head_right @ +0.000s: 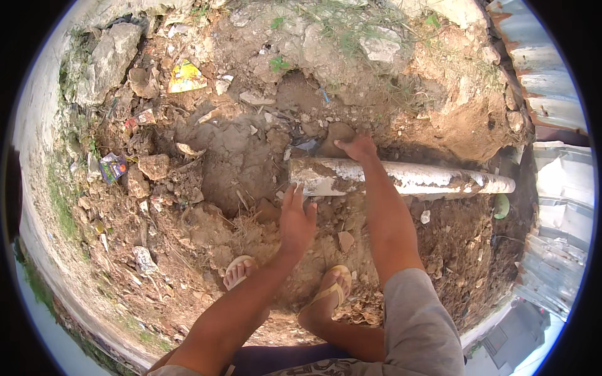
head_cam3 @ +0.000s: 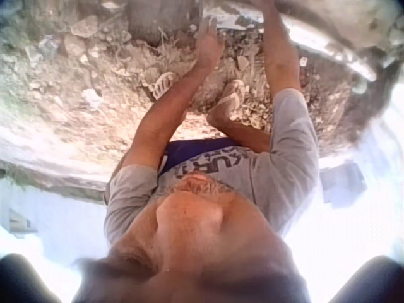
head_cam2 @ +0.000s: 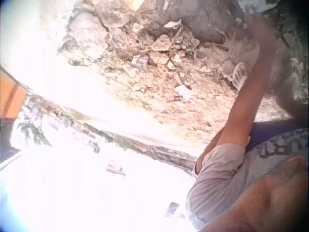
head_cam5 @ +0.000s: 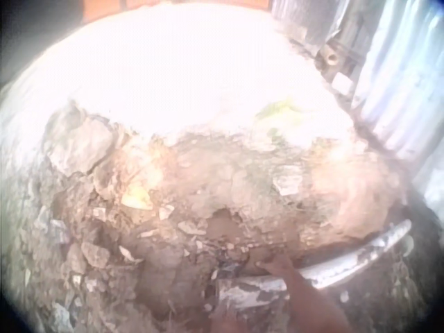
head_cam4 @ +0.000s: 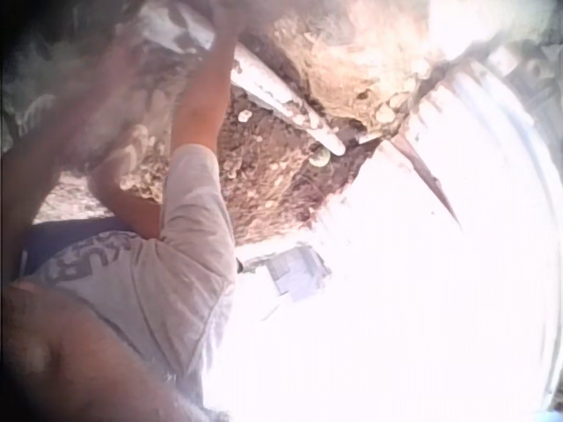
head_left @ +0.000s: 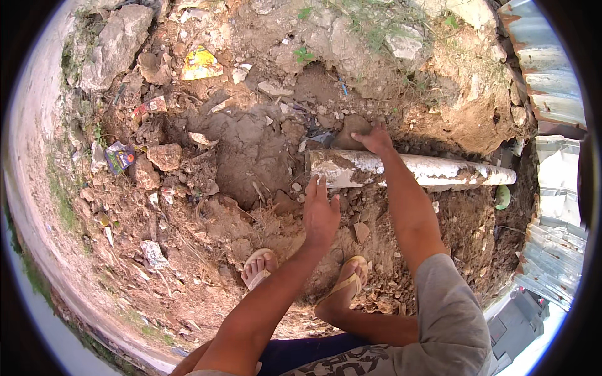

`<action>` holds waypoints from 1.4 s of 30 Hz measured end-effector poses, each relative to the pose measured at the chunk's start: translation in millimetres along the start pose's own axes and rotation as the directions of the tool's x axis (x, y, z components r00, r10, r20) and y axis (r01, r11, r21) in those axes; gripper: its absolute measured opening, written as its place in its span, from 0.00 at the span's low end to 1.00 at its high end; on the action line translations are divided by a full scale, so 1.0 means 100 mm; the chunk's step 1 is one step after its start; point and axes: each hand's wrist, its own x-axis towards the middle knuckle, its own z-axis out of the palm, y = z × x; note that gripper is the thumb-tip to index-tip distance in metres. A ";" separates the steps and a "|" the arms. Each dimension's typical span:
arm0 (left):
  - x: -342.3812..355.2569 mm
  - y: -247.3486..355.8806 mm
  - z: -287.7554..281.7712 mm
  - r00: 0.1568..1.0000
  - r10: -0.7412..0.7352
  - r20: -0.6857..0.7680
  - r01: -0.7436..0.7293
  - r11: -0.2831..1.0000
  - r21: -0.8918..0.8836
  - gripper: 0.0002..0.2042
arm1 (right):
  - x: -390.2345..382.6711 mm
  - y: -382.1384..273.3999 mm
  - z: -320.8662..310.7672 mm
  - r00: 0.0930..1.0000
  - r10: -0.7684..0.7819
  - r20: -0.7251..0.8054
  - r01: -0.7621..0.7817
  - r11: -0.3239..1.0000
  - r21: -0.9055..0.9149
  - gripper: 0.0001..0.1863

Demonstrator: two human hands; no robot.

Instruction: The person places stones around a PVC pipe in a trench and then fills the trench with soil using their hands and a stick.

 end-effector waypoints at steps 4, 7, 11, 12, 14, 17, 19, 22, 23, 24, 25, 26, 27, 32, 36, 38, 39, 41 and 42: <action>0.23 -0.04 -0.01 0.829 0.420 0.370 -0.557 0.688 0.466 0.33 | -0.02 -0.02 -0.07 0.998 -0.023 0.063 0.016 0.994 0.111 0.62; 0.58 -0.08 0.16 0.788 0.416 0.454 -0.616 0.535 0.578 0.36 | 0.00 0.06 -0.07 0.999 -0.018 0.027 0.014 0.991 0.133 0.62; 0.96 -0.17 0.26 0.707 0.493 0.507 -0.695 0.354 0.626 0.41 | -0.06 0.04 -0.09 0.995 -0.019 0.101 0.001 0.986 0.169 0.61; 1.01 -0.15 0.30 0.693 0.406 0.596 -0.719 0.326 0.613 0.45 | -0.05 0.10 -0.08 0.997 -0.053 0.051 0.045 0.986 0.159 0.59; 1.08 -0.12 0.36 0.665 0.307 0.680 -0.746 0.300 0.594 0.49 | -0.07 0.08 -0.06 0.997 -0.060 0.045 0.057 0.997 0.056 0.58; 1.17 0.03 0.31 0.645 0.250 0.722 -0.763 0.269 0.588 0.56 | -0.09 -0.03 -0.09 0.995 -0.080 0.064 0.083 0.995 -0.048 0.55; 1.27 0.21 0.27 0.619 0.115 0.777 -0.741 0.413 0.529 0.49 | -0.05 0.03 -0.12 0.993 -0.080 0.084 0.084 0.995 -0.054 0.53; 1.35 0.27 0.34 0.612 0.069 0.788 -0.718 0.467 0.517 0.58 | -0.01 0.15 -0.11 0.976 -0.213 0.045 0.211 0.976 0.060 0.50; 1.36 0.30 0.34 0.596 0.037 0.802 -0.723 0.459 0.517 0.55 | -0.02 0.16 -0.09 0.974 -0.223 0.031 0.220 0.972 0.086 0.48; 1.36 0.28 0.35 0.591 0.043 0.805 -0.729 0.457 0.510 0.55 | -0.03 0.17 -0.07 0.972 -0.233 0.015 0.230 0.967 0.111 0.47; 1.38 0.24 0.33 0.597 0.071 0.799 -0.727 0.471 0.501 0.55 | -0.03 0.16 -0.08 0.973 -0.232 0.009 0.229 0.967 0.111 0.47; 1.39 0.20 0.33 0.602 0.099 0.793 -0.725 0.484 0.490 0.54 | -0.03 0.16 -0.10 0.972 -0.232 0.047 0.225 0.968 0.109 0.49; 1.40 0.18 0.33 0.602 0.104 0.792 -0.728 0.480 0.490 0.54 | -0.03 0.15 -0.12 0.969 -0.231 0.085 0.222 0.969 0.106 0.50; 1.44 0.19 0.34 0.598 0.035 0.801 -0.704 0.501 0.504 0.60 | 0.01 0.06 -0.17 0.944 -0.308 0.121 0.316 0.948 -0.048 0.49; 1.43 0.29 0.35 0.589 -0.002 0.808 -0.704 0.490 0.514 0.51 | -0.04 -0.10 -0.11 0.978 -0.200 0.063 0.203 0.978 -0.041 0.51; 1.45 0.26 0.26 0.580 -0.043 0.814 -0.693 0.499 0.520 0.49 | -0.18 -0.33 -0.16 0.982 -0.175 0.069 0.172 0.984 0.040 0.52; 1.45 0.23 0.20 0.585 -0.055 0.809 -0.688 0.495 0.531 0.49 | -0.23 -0.48 -0.20 0.987 -0.142 0.076 0.133 0.985 0.112 0.54; 1.42 0.24 0.24 0.590 0.064 0.804 -0.730 0.468 0.499 0.48 | -0.23 -0.58 -0.20 0.989 -0.119 0.084 0.119 0.993 0.005 0.53; 1.41 0.25 0.28 0.580 0.060 0.812 -0.733 0.473 0.488 0.48 | -0.20 -0.61 -0.19 0.991 -0.100 0.090 0.110 0.988 -0.105 0.52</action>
